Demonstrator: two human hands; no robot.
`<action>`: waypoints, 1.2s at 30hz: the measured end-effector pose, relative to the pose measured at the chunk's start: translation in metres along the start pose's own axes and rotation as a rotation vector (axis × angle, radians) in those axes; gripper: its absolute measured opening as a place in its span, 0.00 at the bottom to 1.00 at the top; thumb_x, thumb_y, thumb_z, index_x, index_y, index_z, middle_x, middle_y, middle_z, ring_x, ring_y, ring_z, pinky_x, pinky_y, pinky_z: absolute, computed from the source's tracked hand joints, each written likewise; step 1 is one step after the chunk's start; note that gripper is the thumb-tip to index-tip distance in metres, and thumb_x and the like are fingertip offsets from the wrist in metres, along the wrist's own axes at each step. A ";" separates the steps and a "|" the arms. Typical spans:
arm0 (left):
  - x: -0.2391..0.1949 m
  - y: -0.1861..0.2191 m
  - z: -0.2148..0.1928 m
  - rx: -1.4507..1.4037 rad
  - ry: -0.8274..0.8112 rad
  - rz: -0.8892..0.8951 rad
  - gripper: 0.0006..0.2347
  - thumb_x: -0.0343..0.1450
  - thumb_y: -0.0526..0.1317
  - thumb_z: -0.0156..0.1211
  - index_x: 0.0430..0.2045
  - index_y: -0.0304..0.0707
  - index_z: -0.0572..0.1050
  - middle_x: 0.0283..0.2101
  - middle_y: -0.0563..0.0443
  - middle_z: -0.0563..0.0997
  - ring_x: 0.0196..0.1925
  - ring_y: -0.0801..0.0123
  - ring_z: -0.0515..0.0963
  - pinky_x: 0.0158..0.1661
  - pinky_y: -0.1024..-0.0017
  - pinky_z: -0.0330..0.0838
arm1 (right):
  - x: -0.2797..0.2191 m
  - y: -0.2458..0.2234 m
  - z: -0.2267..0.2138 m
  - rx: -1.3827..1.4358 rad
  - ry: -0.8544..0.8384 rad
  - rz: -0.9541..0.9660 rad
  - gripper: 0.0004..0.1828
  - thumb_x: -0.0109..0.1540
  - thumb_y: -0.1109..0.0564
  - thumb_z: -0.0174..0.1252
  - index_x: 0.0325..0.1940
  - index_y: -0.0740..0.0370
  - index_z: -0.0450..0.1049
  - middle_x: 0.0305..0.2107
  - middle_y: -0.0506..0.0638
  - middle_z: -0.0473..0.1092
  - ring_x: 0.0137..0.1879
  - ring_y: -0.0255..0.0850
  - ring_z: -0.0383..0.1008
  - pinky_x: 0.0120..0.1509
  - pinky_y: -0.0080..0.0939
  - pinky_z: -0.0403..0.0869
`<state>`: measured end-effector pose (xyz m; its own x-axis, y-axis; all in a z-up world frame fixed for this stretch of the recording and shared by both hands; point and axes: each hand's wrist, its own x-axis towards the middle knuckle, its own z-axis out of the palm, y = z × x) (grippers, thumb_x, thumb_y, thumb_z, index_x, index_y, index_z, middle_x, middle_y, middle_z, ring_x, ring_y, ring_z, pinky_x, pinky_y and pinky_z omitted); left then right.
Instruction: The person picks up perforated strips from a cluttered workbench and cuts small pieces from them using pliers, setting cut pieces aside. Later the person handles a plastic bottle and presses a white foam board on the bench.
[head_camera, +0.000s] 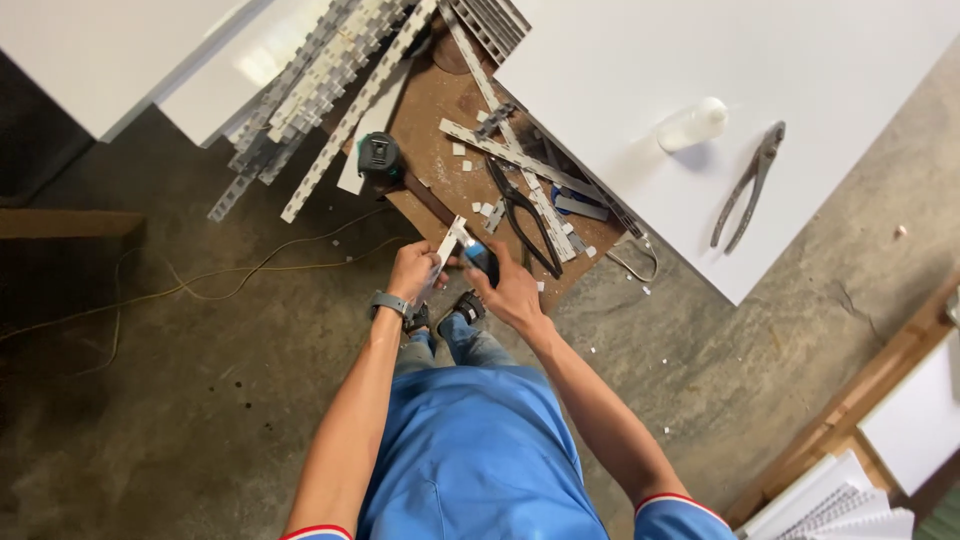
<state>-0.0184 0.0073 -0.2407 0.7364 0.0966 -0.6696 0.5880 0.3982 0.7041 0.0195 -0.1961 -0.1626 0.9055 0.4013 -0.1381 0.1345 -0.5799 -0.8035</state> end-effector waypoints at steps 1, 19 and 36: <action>0.000 0.001 0.004 0.009 -0.012 -0.014 0.12 0.71 0.29 0.46 0.42 0.26 0.78 0.34 0.42 0.85 0.19 0.71 0.78 0.21 0.73 0.72 | -0.004 0.000 0.001 -0.163 -0.047 0.034 0.29 0.64 0.47 0.58 0.67 0.59 0.63 0.40 0.68 0.74 0.44 0.65 0.75 0.48 0.60 0.72; 0.016 -0.007 0.026 0.444 0.037 0.149 0.06 0.67 0.35 0.64 0.30 0.28 0.81 0.26 0.46 0.85 0.23 0.71 0.82 0.24 0.71 0.73 | -0.008 0.024 0.023 -0.773 -0.015 -0.160 0.28 0.65 0.52 0.57 0.68 0.60 0.64 0.46 0.62 0.69 0.50 0.56 0.69 0.50 0.61 0.69; 0.020 -0.021 0.038 0.600 0.263 0.326 0.10 0.65 0.38 0.70 0.28 0.25 0.81 0.26 0.39 0.83 0.29 0.64 0.84 0.33 0.65 0.76 | -0.008 0.035 0.035 -0.823 0.055 -0.179 0.26 0.64 0.53 0.56 0.66 0.61 0.65 0.45 0.57 0.70 0.51 0.56 0.69 0.56 0.63 0.69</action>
<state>-0.0029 -0.0340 -0.2600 0.8448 0.3708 -0.3856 0.4906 -0.2495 0.8349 0.0029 -0.1946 -0.2098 0.8582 0.5133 -0.0033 0.5086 -0.8512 -0.1293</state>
